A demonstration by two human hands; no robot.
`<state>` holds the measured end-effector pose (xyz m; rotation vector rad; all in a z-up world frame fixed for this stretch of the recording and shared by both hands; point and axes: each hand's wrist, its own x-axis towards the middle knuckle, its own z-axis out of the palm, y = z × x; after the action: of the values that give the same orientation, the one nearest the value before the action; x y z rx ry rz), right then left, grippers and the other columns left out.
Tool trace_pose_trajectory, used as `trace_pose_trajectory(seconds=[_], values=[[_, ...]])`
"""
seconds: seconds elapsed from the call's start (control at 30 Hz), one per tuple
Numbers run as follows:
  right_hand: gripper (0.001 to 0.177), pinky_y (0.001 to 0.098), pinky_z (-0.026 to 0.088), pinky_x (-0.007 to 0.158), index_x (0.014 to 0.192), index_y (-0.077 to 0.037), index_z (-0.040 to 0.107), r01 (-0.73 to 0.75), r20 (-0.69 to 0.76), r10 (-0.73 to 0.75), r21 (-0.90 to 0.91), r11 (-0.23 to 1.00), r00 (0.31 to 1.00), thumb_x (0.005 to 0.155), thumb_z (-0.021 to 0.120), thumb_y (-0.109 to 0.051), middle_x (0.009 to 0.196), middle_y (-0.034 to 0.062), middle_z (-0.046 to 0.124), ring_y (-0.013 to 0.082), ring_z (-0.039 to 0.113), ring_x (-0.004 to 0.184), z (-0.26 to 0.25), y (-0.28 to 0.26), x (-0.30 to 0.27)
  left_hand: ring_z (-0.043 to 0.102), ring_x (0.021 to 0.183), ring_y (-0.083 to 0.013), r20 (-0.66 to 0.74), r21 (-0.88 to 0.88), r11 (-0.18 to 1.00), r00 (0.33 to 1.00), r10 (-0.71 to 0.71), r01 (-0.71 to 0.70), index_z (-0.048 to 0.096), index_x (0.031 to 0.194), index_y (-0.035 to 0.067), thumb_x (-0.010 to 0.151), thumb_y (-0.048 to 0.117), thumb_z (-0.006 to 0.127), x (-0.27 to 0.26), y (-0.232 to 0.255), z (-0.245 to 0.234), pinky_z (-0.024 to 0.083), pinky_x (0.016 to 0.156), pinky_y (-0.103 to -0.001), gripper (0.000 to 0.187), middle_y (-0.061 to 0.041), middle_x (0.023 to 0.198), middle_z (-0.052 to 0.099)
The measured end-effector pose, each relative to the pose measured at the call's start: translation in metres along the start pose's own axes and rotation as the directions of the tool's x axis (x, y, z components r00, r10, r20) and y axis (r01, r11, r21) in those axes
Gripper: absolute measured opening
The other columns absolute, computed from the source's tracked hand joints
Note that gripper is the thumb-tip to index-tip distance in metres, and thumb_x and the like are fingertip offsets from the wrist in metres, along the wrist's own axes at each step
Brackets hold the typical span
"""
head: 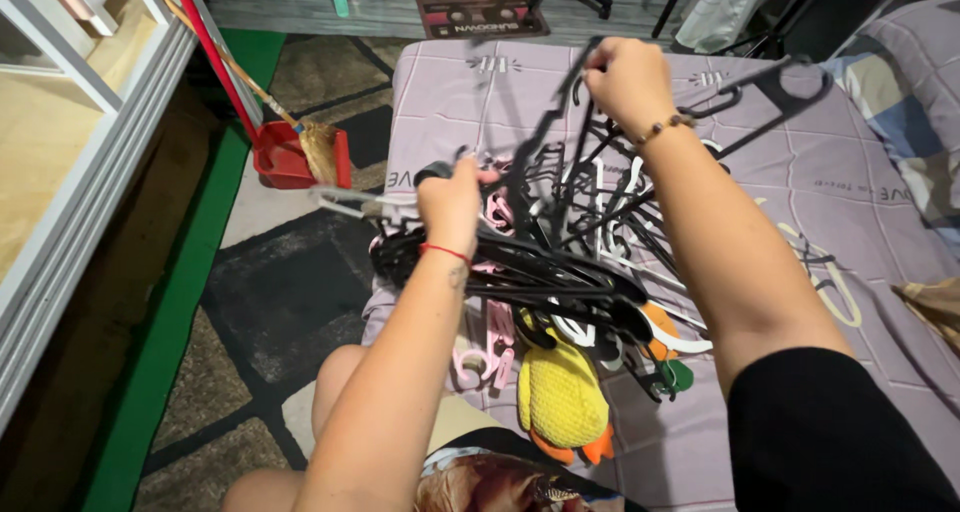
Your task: The person sits on a bed and sorts a large pile of mixed plastic hangers. They pick up hangers from the pile, separate them by color, and stack them into neat bundles in their hands.
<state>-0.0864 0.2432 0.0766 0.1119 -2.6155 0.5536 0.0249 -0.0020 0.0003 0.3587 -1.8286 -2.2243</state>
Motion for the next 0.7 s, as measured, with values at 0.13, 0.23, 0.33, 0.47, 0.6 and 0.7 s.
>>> trace_pose_trajectory(seconds=[0.13, 0.23, 0.33, 0.47, 0.6, 0.7], values=[[0.019, 0.0417, 0.057, 0.077, 0.104, -0.014, 0.080, 0.127, 0.118, -0.131, 0.045, 0.991, 0.984, 0.088, 0.077, -0.025, 0.092, 0.0129, 0.076, 0.0271, 0.071, 0.080, -0.031, 0.007, 0.003, 0.070, 0.064, -0.0184, 0.025, -0.237, 0.972, 1.000, 0.009, -0.003, 0.074, 0.072, -0.008, 0.082, 0.015, 0.064, 0.025, -0.010, -0.014, 0.053, 0.063, -0.029, 0.027, -0.012, 0.071, 0.079], [0.020, 0.0405, 0.055, 0.072, 0.111, -0.017, 0.077, -0.090, 0.342, 0.061, 0.070, 0.993, 0.938, 0.095, 0.070, -0.028, 0.089, 0.0075, 0.075, 0.0201, 0.066, 0.073, -0.053, 0.021, 0.004, 0.058, 0.061, -0.0132, 0.196, -0.230, 0.970, 0.980, -0.039, 0.084, 0.076, 0.084, -0.003, 0.086, 0.023, 0.071, 0.025, -0.003, -0.024, 0.044, 0.057, -0.028, 0.027, -0.008, 0.078, 0.078], [0.023, 0.0356, 0.050, 0.070, 0.108, -0.015, 0.082, -0.073, 0.343, 0.088, -0.056, 0.996, 0.935, 0.102, 0.066, -0.031, 0.082, 0.0059, 0.071, 0.0152, 0.062, 0.072, -0.074, 0.039, 0.002, 0.066, 0.063, -0.0128, 0.223, -0.212, 0.977, 0.974, 0.029, 0.020, 0.074, 0.082, -0.005, 0.086, 0.023, 0.073, 0.029, 0.004, -0.027, 0.051, 0.060, -0.027, 0.029, -0.009, 0.077, 0.077], [0.021, 0.0294, 0.047, 0.056, 0.107, -0.010, 0.075, -0.240, 0.205, 0.202, 0.176, 0.955, 0.958, 0.105, 0.061, -0.026, 0.077, -0.0001, 0.061, 0.0100, 0.054, 0.065, -0.114, 0.096, -0.003, 0.060, 0.060, -0.0145, -0.064, -0.118, 0.993, 0.998, -0.010, 0.002, 0.074, 0.081, -0.003, 0.085, 0.022, 0.075, 0.046, 0.001, -0.029, 0.046, 0.058, -0.030, 0.026, -0.010, 0.077, 0.077], [0.022, 0.0296, 0.036, 0.055, 0.096, -0.006, 0.067, -0.137, -0.209, 0.218, 0.344, 0.929, 0.953, 0.112, 0.057, -0.018, 0.077, -0.0005, 0.058, 0.0075, 0.048, 0.066, -0.155, 0.168, -0.013, 0.066, 0.067, -0.0123, -0.039, -0.168, 0.984, 0.998, 0.059, -0.064, 0.073, 0.079, -0.001, 0.085, 0.022, 0.078, 0.057, -0.007, -0.042, 0.051, 0.065, -0.027, 0.025, -0.007, 0.078, 0.076], [0.024, 0.0257, 0.041, 0.053, 0.099, -0.005, 0.064, -0.007, -0.318, 0.195, 0.508, 0.861, 0.928, 0.117, 0.057, -0.019, 0.081, -0.0006, 0.067, 0.0059, 0.057, 0.064, -0.161, 0.170, -0.031, 0.067, 0.073, -0.0121, 0.092, -0.178, 0.973, 0.982, 0.165, -0.147, 0.071, 0.081, -0.001, 0.088, 0.022, 0.081, 0.053, -0.007, -0.047, 0.052, 0.071, -0.027, 0.026, -0.006, 0.081, 0.076]])
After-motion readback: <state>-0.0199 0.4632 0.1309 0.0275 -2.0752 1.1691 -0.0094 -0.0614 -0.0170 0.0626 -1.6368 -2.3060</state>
